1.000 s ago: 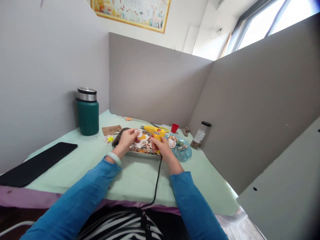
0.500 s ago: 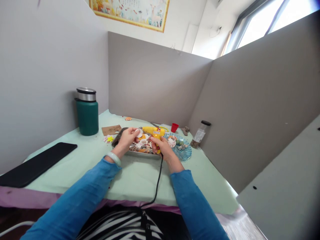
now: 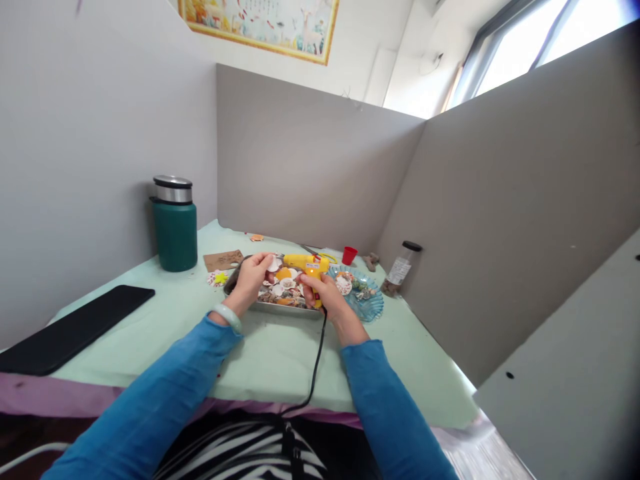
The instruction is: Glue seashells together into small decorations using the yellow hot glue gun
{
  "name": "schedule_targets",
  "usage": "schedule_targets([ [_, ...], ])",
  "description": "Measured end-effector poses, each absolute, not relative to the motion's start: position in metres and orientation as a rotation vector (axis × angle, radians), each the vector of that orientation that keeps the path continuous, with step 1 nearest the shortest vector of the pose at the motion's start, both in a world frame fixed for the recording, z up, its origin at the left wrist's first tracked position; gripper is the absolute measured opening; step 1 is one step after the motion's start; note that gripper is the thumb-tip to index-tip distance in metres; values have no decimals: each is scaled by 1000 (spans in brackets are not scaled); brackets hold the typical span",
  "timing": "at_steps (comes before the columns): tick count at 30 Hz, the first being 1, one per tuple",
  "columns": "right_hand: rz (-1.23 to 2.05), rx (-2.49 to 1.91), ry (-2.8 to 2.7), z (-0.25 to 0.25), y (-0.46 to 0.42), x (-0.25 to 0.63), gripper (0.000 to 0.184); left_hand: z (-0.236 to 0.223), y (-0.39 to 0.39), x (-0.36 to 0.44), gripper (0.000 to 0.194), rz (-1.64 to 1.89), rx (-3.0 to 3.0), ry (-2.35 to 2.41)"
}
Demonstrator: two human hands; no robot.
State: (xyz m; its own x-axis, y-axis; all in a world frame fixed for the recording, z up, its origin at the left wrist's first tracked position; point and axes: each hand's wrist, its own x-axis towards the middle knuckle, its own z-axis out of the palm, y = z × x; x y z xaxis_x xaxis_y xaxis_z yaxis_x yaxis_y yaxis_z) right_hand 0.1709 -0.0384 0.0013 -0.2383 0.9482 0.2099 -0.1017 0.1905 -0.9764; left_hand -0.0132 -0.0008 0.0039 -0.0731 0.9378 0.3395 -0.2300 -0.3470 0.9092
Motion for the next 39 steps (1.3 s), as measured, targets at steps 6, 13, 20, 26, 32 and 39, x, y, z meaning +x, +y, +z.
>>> schedule_targets([
  [6,1266,-873,-1373,2,-38,170,30,3,0,-14,29,1550,1319,854],
  [13,1253,-854,-1417,0,-37,172,29,2,1,-13,35,1606,1312,884],
  [20,1246,-856,-1427,0,-37,172,29,2,0,-13,32,1603,1319,930],
  [26,1251,-873,-1420,-1,-36,173,30,3,0,-12,33,1609,1300,928],
  [32,1223,-866,-1441,-1,-37,171,29,1,1,-13,33,1625,1304,925],
  [39,1213,-867,-1448,-1,-37,172,30,0,0,-12,33,1619,1361,914],
])
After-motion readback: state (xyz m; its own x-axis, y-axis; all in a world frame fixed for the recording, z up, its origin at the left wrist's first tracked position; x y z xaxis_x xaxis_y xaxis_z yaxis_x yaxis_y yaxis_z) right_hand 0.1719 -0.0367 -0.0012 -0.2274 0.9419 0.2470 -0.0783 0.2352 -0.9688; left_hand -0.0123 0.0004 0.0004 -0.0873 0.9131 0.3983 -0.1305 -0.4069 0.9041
